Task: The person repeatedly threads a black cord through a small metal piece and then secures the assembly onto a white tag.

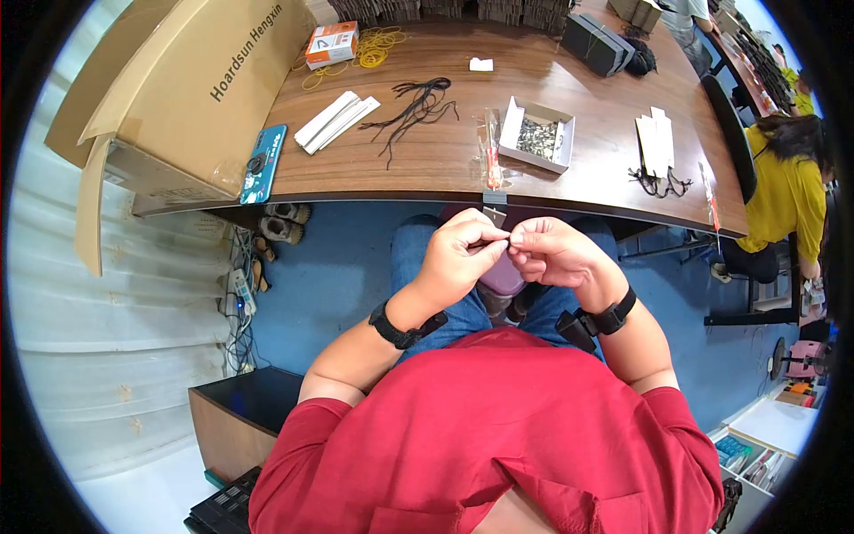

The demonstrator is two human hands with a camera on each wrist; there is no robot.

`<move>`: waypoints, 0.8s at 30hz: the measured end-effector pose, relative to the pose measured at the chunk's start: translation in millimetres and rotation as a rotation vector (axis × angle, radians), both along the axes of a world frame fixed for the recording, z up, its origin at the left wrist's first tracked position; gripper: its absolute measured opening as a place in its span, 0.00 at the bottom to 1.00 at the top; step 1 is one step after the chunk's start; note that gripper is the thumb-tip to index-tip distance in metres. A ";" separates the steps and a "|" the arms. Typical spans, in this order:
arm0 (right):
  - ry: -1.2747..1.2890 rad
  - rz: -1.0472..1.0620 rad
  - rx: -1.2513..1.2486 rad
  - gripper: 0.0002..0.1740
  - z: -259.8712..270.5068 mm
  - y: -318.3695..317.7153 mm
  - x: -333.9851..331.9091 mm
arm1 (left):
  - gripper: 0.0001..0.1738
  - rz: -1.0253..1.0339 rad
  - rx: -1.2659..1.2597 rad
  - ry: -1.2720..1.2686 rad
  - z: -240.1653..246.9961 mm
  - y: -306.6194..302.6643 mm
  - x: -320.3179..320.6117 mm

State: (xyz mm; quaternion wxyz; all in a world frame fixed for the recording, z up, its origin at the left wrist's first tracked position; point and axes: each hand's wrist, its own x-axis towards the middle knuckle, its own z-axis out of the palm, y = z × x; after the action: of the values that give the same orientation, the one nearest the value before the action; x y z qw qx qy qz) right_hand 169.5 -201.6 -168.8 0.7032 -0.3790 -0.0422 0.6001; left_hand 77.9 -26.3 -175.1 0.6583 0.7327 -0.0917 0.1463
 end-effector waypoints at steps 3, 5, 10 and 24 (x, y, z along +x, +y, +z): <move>0.101 0.009 0.056 0.10 -11.0 2.0 -2.7 | 0.03 -0.031 -0.169 0.071 -7.7 -1.1 0.7; -0.024 -0.082 0.029 0.10 -13.8 3.9 -8.2 | 0.03 -0.045 -0.287 0.087 -13.0 -3.3 1.7; -0.990 -0.457 -0.231 0.05 3.5 17.4 -29.1 | 0.06 0.004 -0.509 0.202 -21.1 -7.5 5.3; -1.439 -0.674 -0.299 0.07 5.8 28.5 -36.5 | 0.03 -0.340 -1.094 0.629 -12.5 12.4 9.9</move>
State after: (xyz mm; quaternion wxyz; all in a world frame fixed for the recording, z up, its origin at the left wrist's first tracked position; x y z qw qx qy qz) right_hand 133.0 -173.1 -162.9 0.5886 -0.7549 -0.2870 -0.0360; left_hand 87.8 -13.9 -187.6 0.9455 0.2748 0.0783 -0.1559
